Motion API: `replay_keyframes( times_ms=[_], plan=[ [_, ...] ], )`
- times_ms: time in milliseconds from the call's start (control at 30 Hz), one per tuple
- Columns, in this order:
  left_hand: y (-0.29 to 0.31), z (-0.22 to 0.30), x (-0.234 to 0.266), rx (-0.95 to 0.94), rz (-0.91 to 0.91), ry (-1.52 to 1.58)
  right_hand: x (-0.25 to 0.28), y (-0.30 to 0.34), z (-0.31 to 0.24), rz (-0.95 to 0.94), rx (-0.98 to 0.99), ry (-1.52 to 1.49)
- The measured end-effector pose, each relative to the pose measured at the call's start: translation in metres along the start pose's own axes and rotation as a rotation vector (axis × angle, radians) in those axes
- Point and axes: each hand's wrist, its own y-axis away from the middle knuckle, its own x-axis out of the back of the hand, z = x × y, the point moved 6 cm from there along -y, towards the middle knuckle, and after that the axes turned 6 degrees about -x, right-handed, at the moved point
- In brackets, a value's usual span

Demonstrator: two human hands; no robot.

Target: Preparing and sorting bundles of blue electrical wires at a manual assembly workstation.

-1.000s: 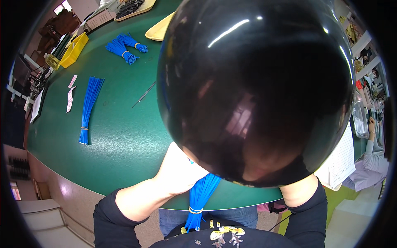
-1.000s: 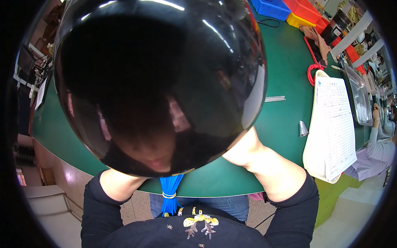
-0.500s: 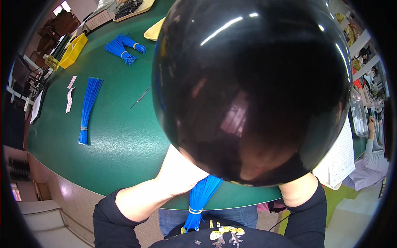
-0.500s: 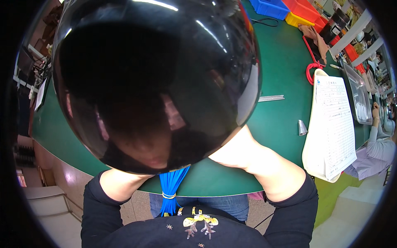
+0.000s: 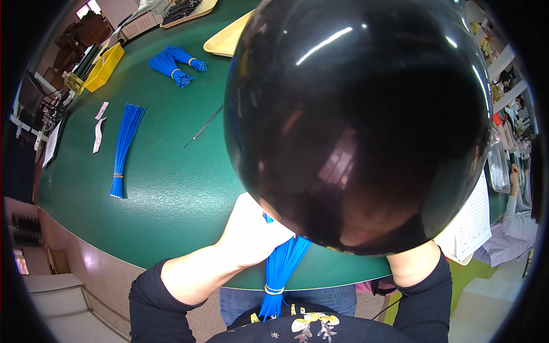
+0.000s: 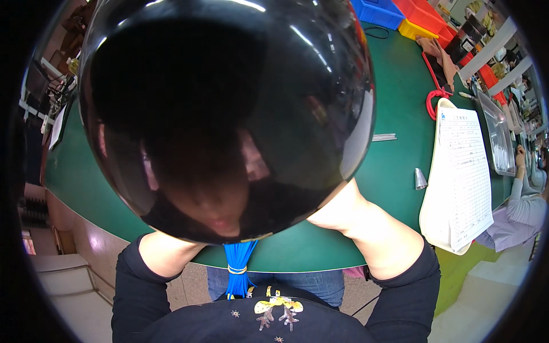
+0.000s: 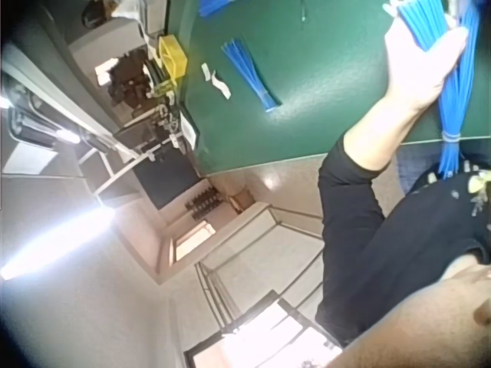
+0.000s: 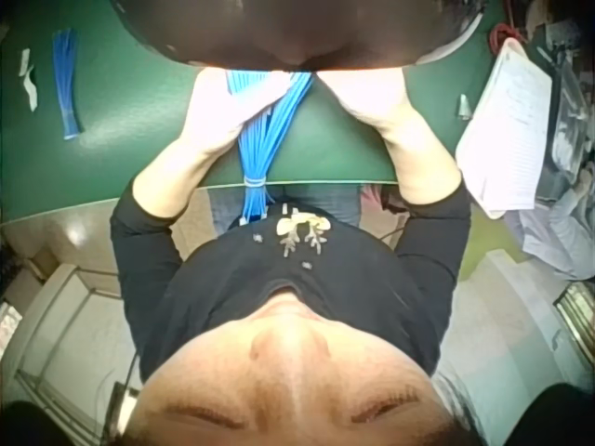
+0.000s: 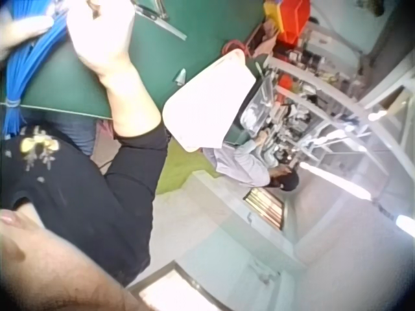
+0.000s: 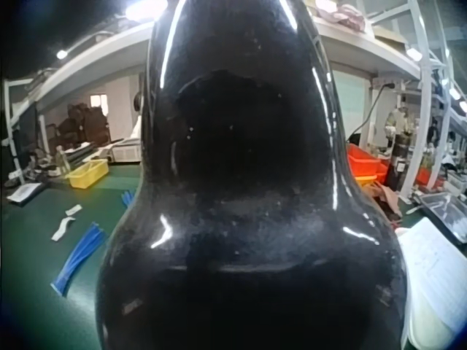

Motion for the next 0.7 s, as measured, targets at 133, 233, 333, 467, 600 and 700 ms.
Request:
replay_keyframes(
  times_ms=[133, 233, 333, 467, 600, 700],
  plan=[
    [-0.001, -0.001, 0.001, -0.046, 0.032, 0.136, -0.029, -0.024, -0.009, -0.196, -0.001, -0.102],
    [0.001, -0.010, 0.003, -0.101, -0.036, -0.073, -0.005, -0.002, -0.027, -0.176, 0.377, 0.855],
    [-0.001, -0.004, -0.001, -0.063, 0.024, 0.023, -0.034, -0.014, -0.026, -0.143, 0.373, 0.801],
    [0.000, -0.002, 0.003, -0.030, 0.031, -0.046, -0.028, -0.018, -0.016, -0.190, 0.186, 0.406],
    [-0.003, 0.015, -0.004, -0.171, 0.086, 0.133, 0.019, 0.004, -0.024, 0.103, 0.405, 1.156],
    [-0.004, 0.010, -0.005, -0.006, 0.024, 0.027, 0.025, 0.011, -0.027, 0.266, 0.506, 1.523]
  ],
)
